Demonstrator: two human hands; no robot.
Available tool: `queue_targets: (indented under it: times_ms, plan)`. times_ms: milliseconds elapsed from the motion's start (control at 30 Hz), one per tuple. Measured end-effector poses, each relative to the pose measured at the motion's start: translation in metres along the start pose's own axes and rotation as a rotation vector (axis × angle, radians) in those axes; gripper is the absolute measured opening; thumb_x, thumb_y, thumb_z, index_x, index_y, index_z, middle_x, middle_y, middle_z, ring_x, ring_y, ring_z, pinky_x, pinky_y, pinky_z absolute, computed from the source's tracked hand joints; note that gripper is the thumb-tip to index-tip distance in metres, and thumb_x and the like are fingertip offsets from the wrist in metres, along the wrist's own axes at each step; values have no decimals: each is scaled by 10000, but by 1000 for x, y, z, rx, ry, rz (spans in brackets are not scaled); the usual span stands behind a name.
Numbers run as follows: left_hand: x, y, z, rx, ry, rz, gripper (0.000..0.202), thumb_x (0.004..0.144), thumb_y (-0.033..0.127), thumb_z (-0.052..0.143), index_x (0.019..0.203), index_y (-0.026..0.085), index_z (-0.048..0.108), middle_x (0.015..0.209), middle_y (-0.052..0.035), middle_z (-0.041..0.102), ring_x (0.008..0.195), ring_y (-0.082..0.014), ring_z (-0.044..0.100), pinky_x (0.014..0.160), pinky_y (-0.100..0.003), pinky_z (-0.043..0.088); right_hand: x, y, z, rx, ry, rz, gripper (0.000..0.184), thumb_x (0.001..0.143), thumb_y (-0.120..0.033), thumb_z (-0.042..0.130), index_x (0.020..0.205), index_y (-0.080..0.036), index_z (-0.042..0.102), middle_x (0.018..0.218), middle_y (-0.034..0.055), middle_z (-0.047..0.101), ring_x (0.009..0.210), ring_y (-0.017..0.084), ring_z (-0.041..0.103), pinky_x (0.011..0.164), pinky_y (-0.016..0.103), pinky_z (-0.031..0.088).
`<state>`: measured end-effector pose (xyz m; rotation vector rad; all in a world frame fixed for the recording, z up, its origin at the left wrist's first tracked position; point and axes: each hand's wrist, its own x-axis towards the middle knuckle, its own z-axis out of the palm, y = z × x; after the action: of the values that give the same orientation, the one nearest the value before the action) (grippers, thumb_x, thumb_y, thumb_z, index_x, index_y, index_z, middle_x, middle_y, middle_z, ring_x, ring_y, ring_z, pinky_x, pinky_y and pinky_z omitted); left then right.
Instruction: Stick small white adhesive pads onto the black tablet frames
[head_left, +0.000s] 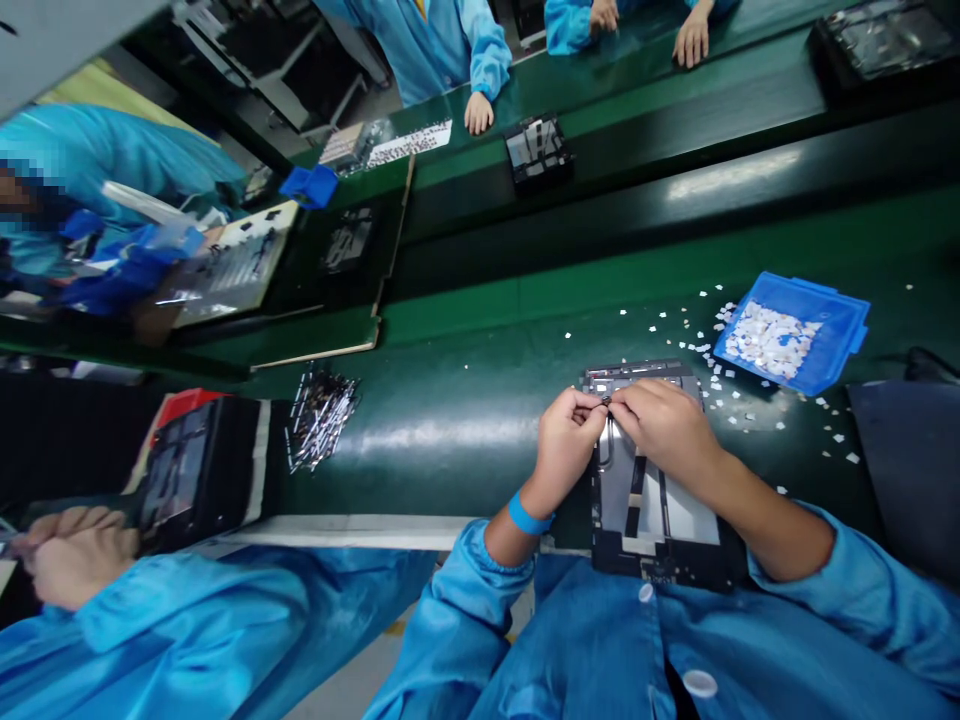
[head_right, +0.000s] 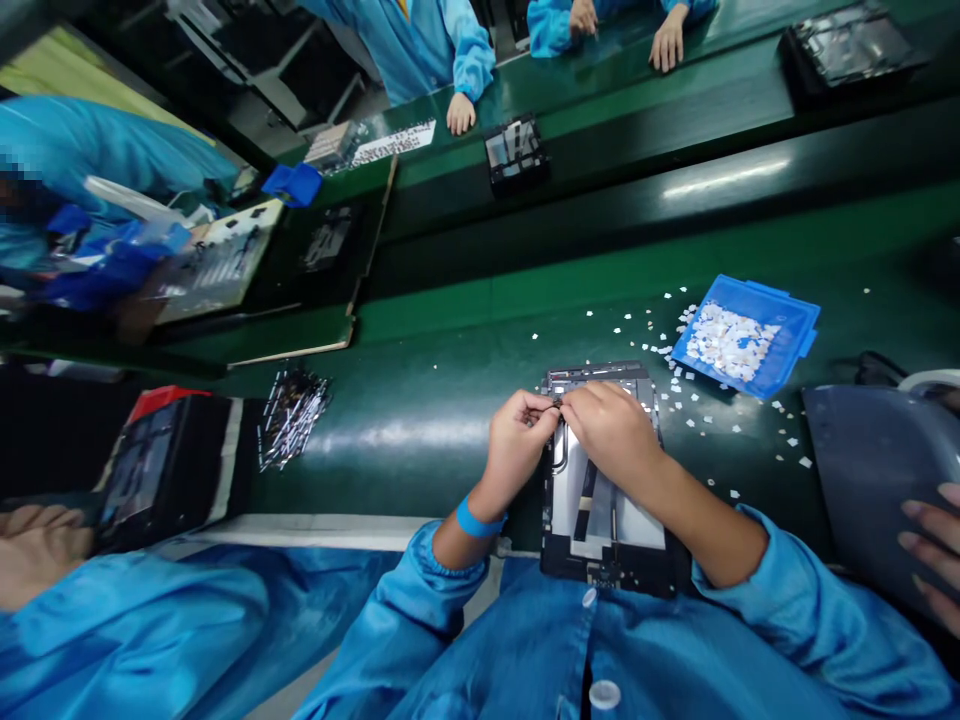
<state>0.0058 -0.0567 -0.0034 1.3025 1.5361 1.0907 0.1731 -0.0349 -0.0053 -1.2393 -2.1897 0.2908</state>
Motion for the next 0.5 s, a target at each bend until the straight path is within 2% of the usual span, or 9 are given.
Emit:
queue_targets:
  times_ms: [100,200,267,333,400,500]
  plan:
    - [-3,1,-1,93,8,115,60,855,158,669,830,202,702,827,-12,757,742,-147,687,700,-258,529,1,-2,0,-15,22,31,215,978,-193,553,840,-182,717,811,72,709,791,224,631,778,334,430]
    - [-5,-1,-1,149,12,229,87,870,143,671,824,211,702,873,-27,778,827,-171,720,784,-293,551,3,-8,3,17,13,146,167,874,-145,567,753,-200,668,755,55,677,741,207,604,717,320,393]
    - [-6,-2,0,151,2,257,91,872,140,670,827,212,703,891,-31,783,851,-175,725,802,-297,548,7,-11,5,65,-22,223,131,815,-138,570,724,-207,634,742,48,663,722,200,588,685,317,367]
    - [-4,-2,1,125,-11,218,90,861,132,666,827,207,703,887,-27,779,832,-165,717,778,-281,537,11,-10,4,125,-72,269,108,784,-144,567,707,-211,602,732,40,650,710,192,575,667,313,352]
    - [-2,-2,1,75,-17,120,62,845,146,672,825,198,701,850,-19,763,768,-148,690,720,-260,515,13,-4,-4,172,-94,293,104,780,-158,561,695,-216,576,725,32,642,711,185,573,667,304,354]
    - [4,-4,0,-81,-45,-62,56,833,226,709,819,181,678,769,-3,717,679,-128,634,646,-239,472,10,22,-30,166,11,370,86,805,-192,558,734,-219,599,746,28,658,722,180,590,686,299,382]
